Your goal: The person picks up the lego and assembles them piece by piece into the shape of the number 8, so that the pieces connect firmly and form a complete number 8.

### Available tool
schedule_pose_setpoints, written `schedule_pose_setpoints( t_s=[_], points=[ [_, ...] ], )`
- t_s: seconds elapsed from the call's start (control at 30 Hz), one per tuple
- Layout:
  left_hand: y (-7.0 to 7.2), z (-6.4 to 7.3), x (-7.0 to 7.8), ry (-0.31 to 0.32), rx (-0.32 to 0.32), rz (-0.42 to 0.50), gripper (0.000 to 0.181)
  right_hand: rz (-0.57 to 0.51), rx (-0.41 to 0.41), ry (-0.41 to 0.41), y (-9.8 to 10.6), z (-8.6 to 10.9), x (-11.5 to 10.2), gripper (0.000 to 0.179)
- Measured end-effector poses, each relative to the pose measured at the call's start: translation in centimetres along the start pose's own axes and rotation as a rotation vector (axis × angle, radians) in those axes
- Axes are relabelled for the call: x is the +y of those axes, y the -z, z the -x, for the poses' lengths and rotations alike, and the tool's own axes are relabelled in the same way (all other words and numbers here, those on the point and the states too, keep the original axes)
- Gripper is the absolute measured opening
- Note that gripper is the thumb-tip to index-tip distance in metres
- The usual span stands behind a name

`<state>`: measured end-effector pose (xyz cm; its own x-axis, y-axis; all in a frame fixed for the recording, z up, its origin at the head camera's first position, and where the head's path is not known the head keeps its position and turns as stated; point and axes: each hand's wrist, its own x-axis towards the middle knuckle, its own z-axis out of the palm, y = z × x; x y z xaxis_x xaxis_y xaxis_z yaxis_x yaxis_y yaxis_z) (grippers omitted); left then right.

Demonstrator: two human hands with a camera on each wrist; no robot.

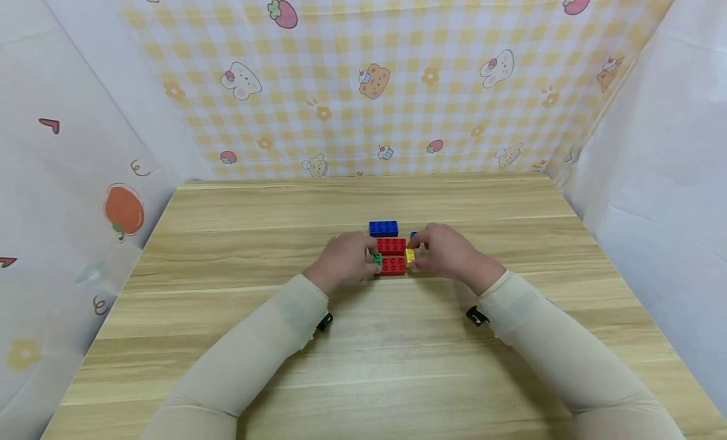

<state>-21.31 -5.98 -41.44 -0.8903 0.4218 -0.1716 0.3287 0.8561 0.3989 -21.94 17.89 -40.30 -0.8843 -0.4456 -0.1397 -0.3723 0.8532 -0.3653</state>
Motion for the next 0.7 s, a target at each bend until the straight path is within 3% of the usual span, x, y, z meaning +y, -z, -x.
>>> schedule_pose_setpoints(
  t_s=[0.7],
  points=[
    [-0.02, -0.06, -0.02, -0.002, -0.006, 0.002, 0.020, 0.006, 0.019, 0.030, 0.04, 0.05, -0.43, 0.034]
  ],
)
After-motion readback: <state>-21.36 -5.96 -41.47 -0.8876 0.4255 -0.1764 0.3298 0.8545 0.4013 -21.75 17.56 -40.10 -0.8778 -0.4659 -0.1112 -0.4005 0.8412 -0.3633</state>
